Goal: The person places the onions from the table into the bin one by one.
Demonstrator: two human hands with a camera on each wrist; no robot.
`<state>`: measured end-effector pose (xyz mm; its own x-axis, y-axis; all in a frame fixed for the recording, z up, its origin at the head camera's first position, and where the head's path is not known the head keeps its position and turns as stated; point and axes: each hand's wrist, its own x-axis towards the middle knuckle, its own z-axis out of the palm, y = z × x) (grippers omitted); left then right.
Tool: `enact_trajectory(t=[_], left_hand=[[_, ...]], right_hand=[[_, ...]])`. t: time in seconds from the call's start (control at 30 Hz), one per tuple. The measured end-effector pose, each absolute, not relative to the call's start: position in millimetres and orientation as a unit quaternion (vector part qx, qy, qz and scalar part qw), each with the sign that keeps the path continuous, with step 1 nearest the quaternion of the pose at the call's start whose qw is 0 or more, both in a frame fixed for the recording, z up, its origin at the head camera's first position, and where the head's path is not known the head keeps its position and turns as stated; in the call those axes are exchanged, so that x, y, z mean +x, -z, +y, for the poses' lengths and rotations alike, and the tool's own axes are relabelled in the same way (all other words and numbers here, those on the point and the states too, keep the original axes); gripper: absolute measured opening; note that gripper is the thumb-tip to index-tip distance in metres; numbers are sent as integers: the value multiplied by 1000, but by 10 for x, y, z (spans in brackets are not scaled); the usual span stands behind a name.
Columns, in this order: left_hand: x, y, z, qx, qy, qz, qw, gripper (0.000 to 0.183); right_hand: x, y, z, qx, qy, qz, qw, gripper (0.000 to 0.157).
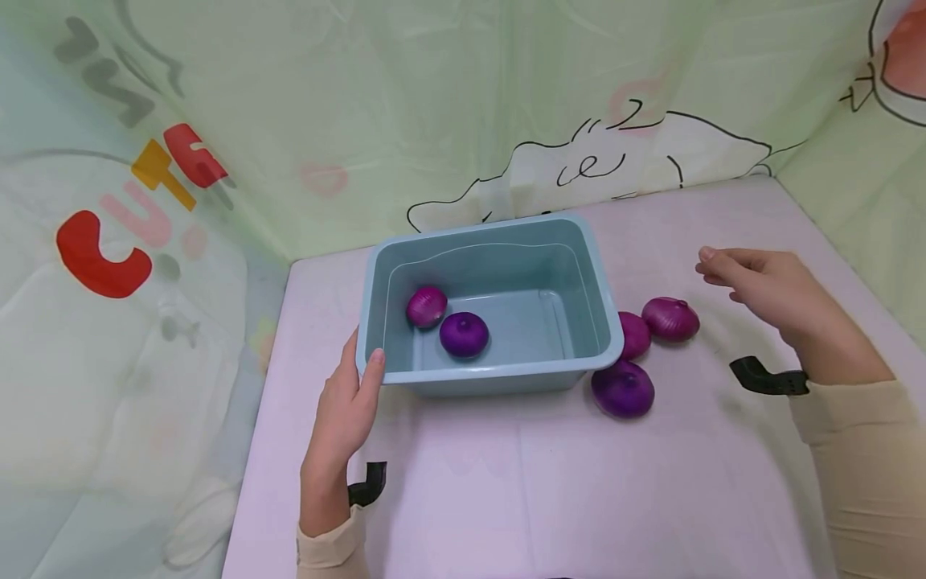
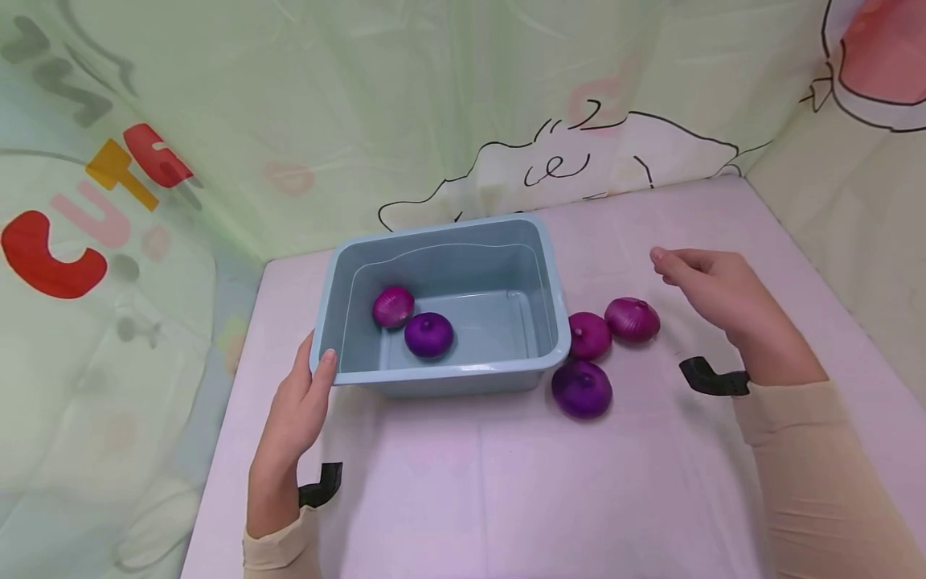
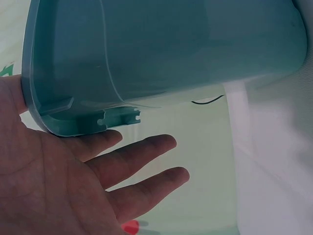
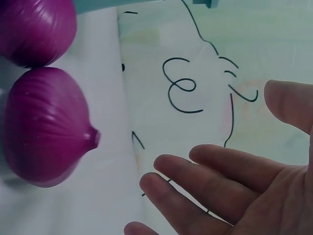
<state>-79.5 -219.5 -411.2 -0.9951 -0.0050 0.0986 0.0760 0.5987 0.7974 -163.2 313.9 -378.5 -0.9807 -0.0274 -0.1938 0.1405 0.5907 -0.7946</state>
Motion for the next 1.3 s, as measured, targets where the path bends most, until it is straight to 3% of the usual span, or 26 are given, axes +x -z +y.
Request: enact_trajectory(t=[0.47,0.73,1.03,1.3], left_hand=[[-799,4112,-2195,-16,444,-895,43,64],[-796,4118,-2201,-18,445,-894,43,64],[-798,4128,-2207,-21,444,-894,46,64],[-793,4116,-2198,-21,444,-894,46,64]], right_hand=[[-1619,4150,3196,39,451,885,105,84],[-1576,4285,3150,43,458,877,140,89],[-1553,4429,3069,22,448,884,128,84],[-1533,4541,3048,13,423,894,144,91]])
